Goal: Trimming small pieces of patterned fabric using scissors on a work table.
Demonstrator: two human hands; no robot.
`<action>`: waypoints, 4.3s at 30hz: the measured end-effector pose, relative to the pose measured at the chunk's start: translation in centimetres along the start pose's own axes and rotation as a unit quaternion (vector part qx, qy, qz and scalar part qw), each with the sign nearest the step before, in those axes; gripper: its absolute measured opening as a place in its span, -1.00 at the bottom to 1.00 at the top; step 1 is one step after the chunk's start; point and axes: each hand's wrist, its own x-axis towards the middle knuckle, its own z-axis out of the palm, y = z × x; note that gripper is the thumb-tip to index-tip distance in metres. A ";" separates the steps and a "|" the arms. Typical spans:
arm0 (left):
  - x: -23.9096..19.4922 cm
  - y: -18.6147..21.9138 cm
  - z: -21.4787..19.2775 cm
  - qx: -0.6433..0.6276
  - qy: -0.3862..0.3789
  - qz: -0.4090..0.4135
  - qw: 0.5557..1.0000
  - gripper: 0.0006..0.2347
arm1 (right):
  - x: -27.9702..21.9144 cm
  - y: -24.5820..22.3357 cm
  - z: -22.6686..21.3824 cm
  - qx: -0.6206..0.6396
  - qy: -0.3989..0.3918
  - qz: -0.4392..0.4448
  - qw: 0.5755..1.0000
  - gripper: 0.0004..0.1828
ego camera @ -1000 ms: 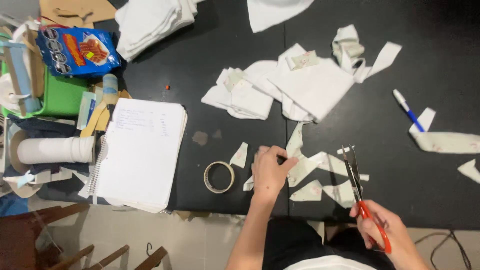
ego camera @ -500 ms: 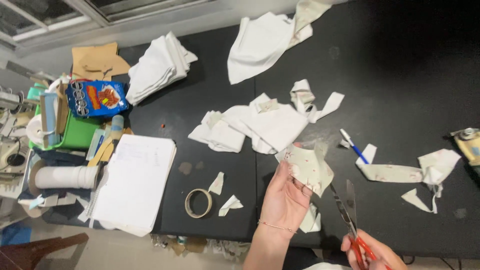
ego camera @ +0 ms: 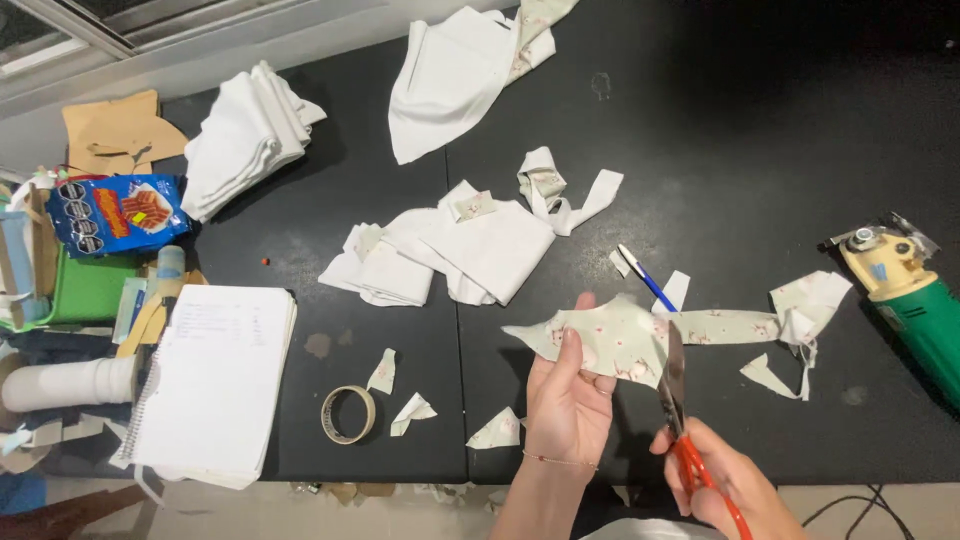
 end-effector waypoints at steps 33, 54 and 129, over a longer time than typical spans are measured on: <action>2.5 -2.0 -10.6 0.343 -0.059 -0.082 0.934 -0.62 | 0.0 2.0 -2.4 -0.212 0.043 0.272 0.937 -0.76; 5.1 -5.1 -8.5 0.340 0.007 0.045 0.939 -0.78 | -1.5 6.4 -7.7 -0.109 -0.035 0.156 0.981 -0.80; 3.3 -3.9 -9.5 0.315 -0.003 -0.093 0.945 -0.52 | 2.8 -1.2 2.3 -0.350 0.166 0.246 0.888 -0.78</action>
